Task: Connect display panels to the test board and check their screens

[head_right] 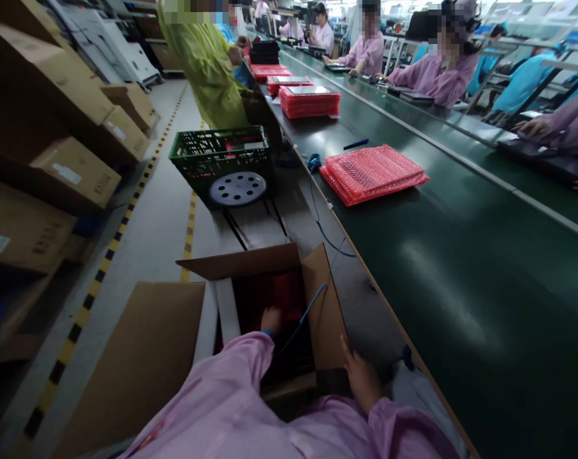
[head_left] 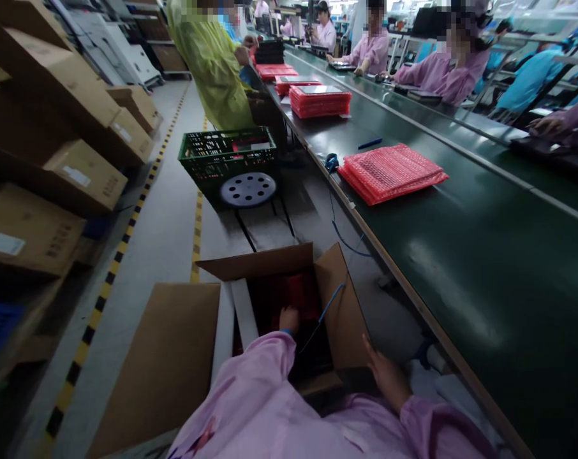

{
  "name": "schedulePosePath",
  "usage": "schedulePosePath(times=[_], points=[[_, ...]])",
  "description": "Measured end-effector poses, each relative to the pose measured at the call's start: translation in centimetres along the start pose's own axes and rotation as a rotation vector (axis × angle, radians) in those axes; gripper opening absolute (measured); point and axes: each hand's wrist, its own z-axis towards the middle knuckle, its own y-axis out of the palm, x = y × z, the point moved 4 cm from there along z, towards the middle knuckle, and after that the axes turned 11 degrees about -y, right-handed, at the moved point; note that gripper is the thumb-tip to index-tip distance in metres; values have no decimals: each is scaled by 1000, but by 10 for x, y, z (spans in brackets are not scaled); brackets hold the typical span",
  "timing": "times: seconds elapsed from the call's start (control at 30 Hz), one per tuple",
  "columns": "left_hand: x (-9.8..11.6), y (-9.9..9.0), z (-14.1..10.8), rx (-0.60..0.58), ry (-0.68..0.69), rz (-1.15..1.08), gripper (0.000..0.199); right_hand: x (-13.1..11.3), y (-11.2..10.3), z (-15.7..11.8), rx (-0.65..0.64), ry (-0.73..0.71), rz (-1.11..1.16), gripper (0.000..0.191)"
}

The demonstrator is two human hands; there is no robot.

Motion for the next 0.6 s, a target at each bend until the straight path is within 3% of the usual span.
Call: schedulePosePath(times=[0.1,0.2,0.27,0.43,0.5,0.6], points=[[-11,-19,-14,86,1,4,20,-3,-4,2,-14,1,-20,70],[-23,-49,-35,216,7,-31,13,-7,-6,3,27,1,-79,68],[-30,-77,-52,330,11,-73,8,-10,-5,3,53,15,-128,67],[-37,-161,-93,616,86,-171,24,-15,-5,6,143,13,-150,55],[-35,-195,-110,711,136,-192,22,-26,-18,11,231,-2,-73,43],[-28,-243,-139,898,250,-213,20,-63,-63,21,487,-76,124,43]])
